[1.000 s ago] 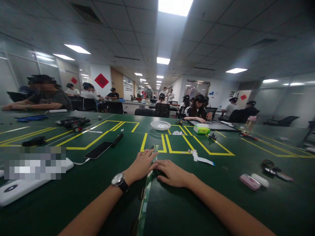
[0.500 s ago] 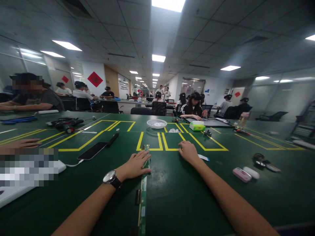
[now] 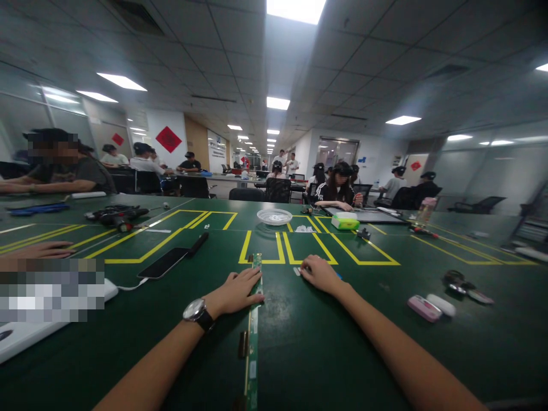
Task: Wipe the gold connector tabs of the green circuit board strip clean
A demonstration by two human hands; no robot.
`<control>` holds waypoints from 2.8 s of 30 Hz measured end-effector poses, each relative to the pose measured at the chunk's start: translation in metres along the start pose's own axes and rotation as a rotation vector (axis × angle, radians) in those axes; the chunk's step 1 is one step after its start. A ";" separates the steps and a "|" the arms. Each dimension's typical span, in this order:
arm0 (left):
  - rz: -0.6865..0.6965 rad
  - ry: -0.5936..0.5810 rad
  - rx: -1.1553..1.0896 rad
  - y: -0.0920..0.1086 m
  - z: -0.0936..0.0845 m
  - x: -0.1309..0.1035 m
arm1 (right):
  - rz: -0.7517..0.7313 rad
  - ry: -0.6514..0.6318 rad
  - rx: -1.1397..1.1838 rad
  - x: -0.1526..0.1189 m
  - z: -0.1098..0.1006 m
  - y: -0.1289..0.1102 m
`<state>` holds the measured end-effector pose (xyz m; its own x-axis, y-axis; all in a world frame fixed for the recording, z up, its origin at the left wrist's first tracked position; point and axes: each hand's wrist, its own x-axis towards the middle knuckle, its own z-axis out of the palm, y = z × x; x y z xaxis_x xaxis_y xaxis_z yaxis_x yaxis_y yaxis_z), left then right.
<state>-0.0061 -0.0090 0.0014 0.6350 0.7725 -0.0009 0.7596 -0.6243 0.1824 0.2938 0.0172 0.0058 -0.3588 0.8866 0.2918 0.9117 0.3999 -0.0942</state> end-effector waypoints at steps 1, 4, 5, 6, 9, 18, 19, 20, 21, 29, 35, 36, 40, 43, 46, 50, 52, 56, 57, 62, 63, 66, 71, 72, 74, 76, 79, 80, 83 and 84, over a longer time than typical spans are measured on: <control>-0.002 -0.002 0.000 0.000 0.000 0.000 | -0.066 0.006 0.035 0.000 0.003 -0.010; -0.002 0.008 -0.008 0.002 0.002 0.001 | -0.209 0.028 0.119 -0.002 0.009 -0.038; 0.001 0.014 -0.012 0.003 0.003 0.001 | -0.228 0.039 0.134 -0.003 0.011 -0.045; 0.005 0.019 -0.015 0.004 0.004 0.002 | -0.237 0.049 0.143 -0.003 0.013 -0.052; 0.013 0.033 -0.016 0.007 0.009 0.004 | -0.204 0.064 0.148 -0.003 0.016 -0.062; -0.010 0.106 0.031 0.016 0.020 0.010 | -0.114 0.035 0.099 -0.002 0.016 -0.068; -0.003 0.102 0.028 0.016 0.021 0.010 | -0.112 0.027 0.095 -0.002 0.016 -0.070; 0.002 0.101 0.026 0.016 0.022 0.011 | -0.111 0.022 0.090 -0.002 0.016 -0.071; 0.005 0.104 0.024 0.015 0.022 0.011 | -0.109 0.021 0.084 -0.001 0.016 -0.073; 0.011 0.108 0.040 0.014 0.024 0.012 | -0.046 0.020 0.031 -0.001 0.018 -0.081; 0.004 0.082 0.029 0.017 0.021 0.011 | -0.035 0.021 0.048 -0.002 0.019 -0.081; 0.003 0.078 0.027 0.017 0.020 0.011 | -0.034 0.017 0.049 -0.002 0.019 -0.081; -0.002 0.057 0.026 0.021 0.016 0.008 | -0.037 0.012 0.054 -0.002 0.019 -0.081; -0.002 0.062 0.019 0.022 0.015 0.007 | -0.033 0.030 0.057 -0.002 0.019 -0.082; 0.005 0.070 0.005 0.022 0.015 0.006 | -0.032 0.039 0.053 -0.003 0.019 -0.083; 0.007 0.073 0.000 0.020 0.018 0.007 | -0.021 0.024 0.044 -0.004 0.018 -0.084; 0.005 0.071 0.004 0.020 0.019 0.008 | -0.022 0.023 0.042 -0.003 0.018 -0.084; -0.003 0.069 0.012 0.022 0.020 0.010 | -0.049 0.026 0.052 -0.003 0.021 -0.082; -0.006 0.068 0.015 0.023 0.020 0.010 | -0.057 0.028 0.055 -0.002 0.021 -0.081; -0.019 0.059 0.026 0.026 0.018 0.011 | -0.104 0.049 0.080 -0.002 0.024 -0.078; -0.021 0.057 0.026 0.027 0.018 0.012 | -0.116 0.055 0.087 -0.002 0.025 -0.077; -0.017 0.058 0.027 0.027 0.019 0.013 | -0.158 0.062 0.093 -0.001 0.026 -0.076; 0.012 0.079 0.033 0.023 0.023 0.017 | -0.217 0.083 0.072 -0.002 0.025 -0.076; 0.017 0.080 0.034 0.022 0.023 0.018 | -0.225 0.086 0.073 -0.002 0.024 -0.076; 0.025 0.086 0.032 0.021 0.025 0.018 | -0.237 0.086 0.076 -0.002 0.023 -0.077; 0.033 0.092 0.029 0.020 0.025 0.019 | -0.238 0.084 0.077 -0.002 0.023 -0.077; 0.040 0.099 0.028 0.018 0.026 0.019 | -0.239 0.080 0.077 -0.001 0.023 -0.077; 0.043 0.098 0.030 0.018 0.025 0.019 | -0.240 0.080 0.078 -0.001 0.024 -0.077; 0.057 0.080 0.038 0.017 0.024 0.020 | -0.246 0.087 0.084 0.000 0.025 -0.076; 0.060 0.076 0.039 0.017 0.023 0.020 | -0.249 0.090 0.086 0.000 0.025 -0.076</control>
<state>0.0230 -0.0067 -0.0185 0.6685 0.7390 0.0836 0.7261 -0.6729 0.1413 0.2196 -0.0075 -0.0108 -0.5472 0.7355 0.3995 0.7758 0.6248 -0.0878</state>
